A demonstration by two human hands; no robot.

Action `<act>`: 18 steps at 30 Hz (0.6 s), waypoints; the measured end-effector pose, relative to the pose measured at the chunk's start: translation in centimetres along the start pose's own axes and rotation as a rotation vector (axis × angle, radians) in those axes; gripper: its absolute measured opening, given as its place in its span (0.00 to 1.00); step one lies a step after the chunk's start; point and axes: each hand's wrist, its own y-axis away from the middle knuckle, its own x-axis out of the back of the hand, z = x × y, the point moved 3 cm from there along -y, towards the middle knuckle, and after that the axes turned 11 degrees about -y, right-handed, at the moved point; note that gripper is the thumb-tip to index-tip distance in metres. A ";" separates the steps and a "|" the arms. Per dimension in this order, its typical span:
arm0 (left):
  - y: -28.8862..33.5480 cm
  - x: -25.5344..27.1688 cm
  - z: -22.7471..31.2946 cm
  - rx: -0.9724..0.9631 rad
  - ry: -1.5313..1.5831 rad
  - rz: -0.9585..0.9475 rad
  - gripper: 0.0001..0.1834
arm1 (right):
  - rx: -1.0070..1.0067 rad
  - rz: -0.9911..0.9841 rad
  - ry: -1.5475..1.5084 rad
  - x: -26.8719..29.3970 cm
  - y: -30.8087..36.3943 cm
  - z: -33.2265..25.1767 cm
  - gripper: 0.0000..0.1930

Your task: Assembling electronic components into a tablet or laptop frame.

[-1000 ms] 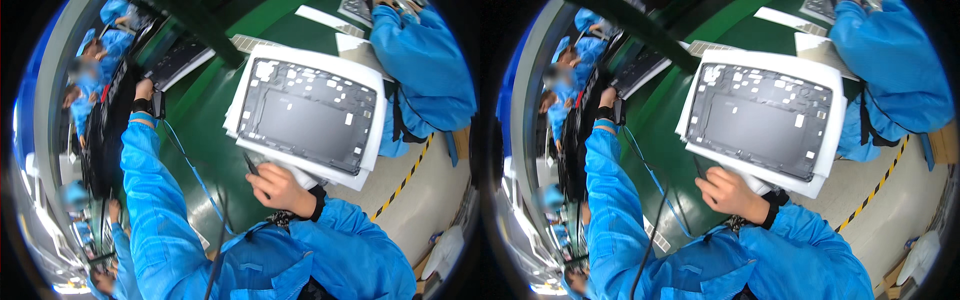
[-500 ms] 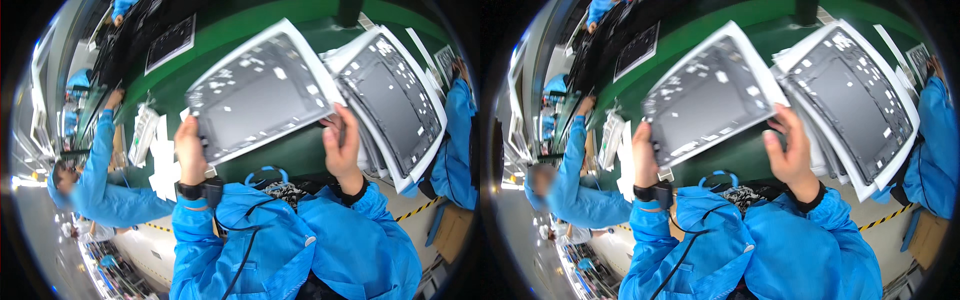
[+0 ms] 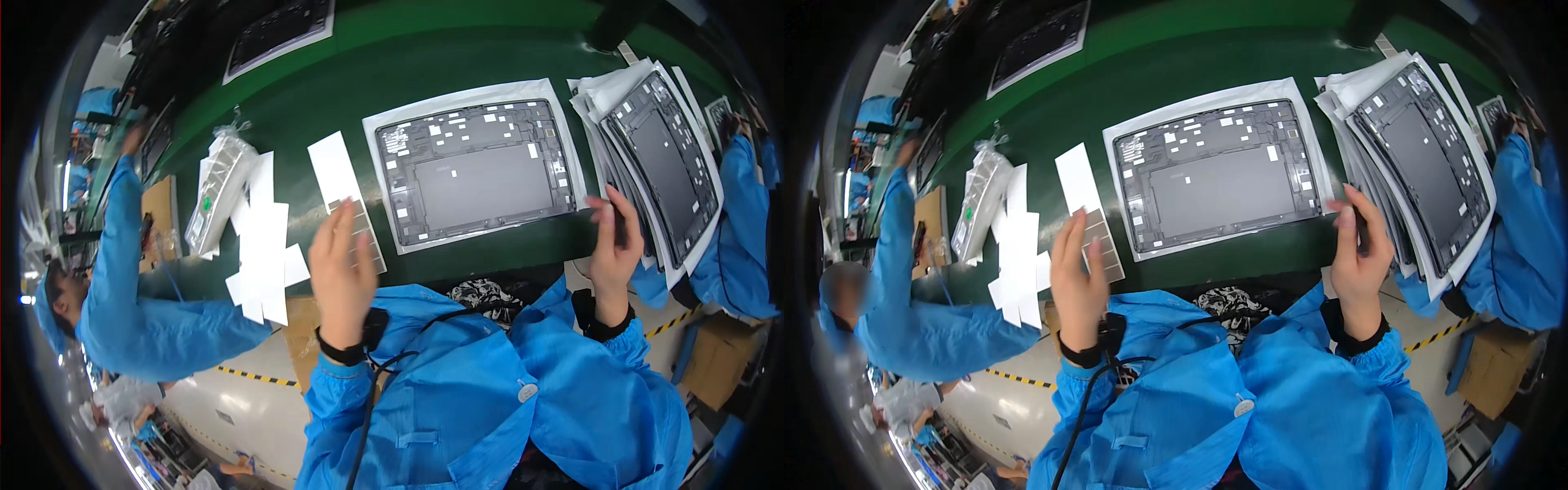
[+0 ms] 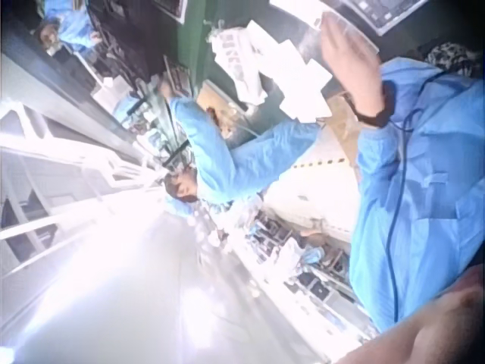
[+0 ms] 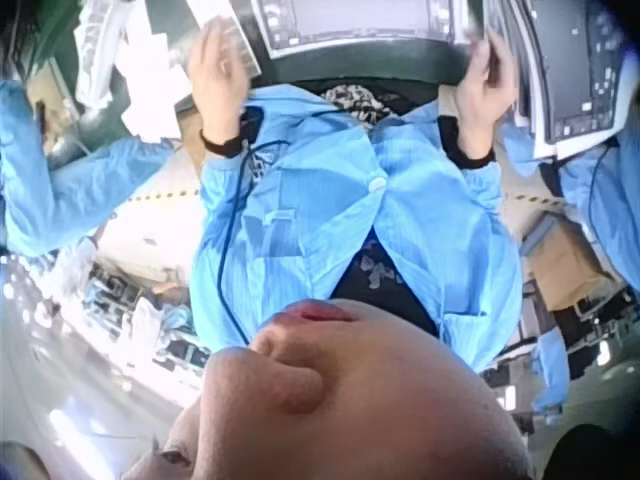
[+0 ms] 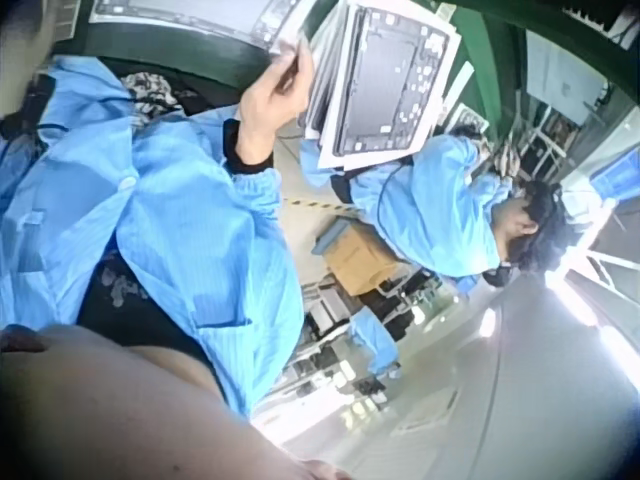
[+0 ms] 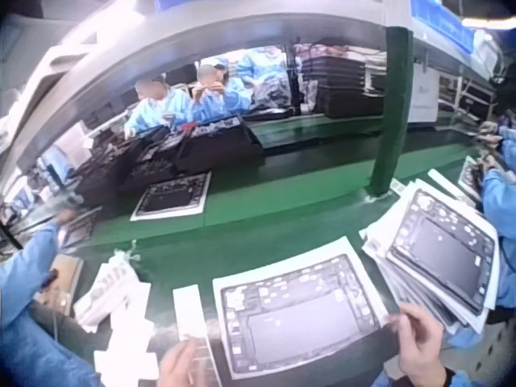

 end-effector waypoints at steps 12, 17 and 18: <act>5.4 -3.5 -2.4 -0.087 -0.072 -0.062 0.24 | -0.418 -0.640 -0.473 -21.3 1.8 -4.4 0.06; 5.5 -3.2 -2.4 -0.067 -0.042 -0.074 0.23 | -0.166 -0.718 -0.320 -22.5 2.4 -4.2 0.03; 5.4 -3.3 -2.5 -0.072 -0.047 -0.075 0.23 | -0.215 -0.705 -0.308 -22.6 2.3 -3.9 0.03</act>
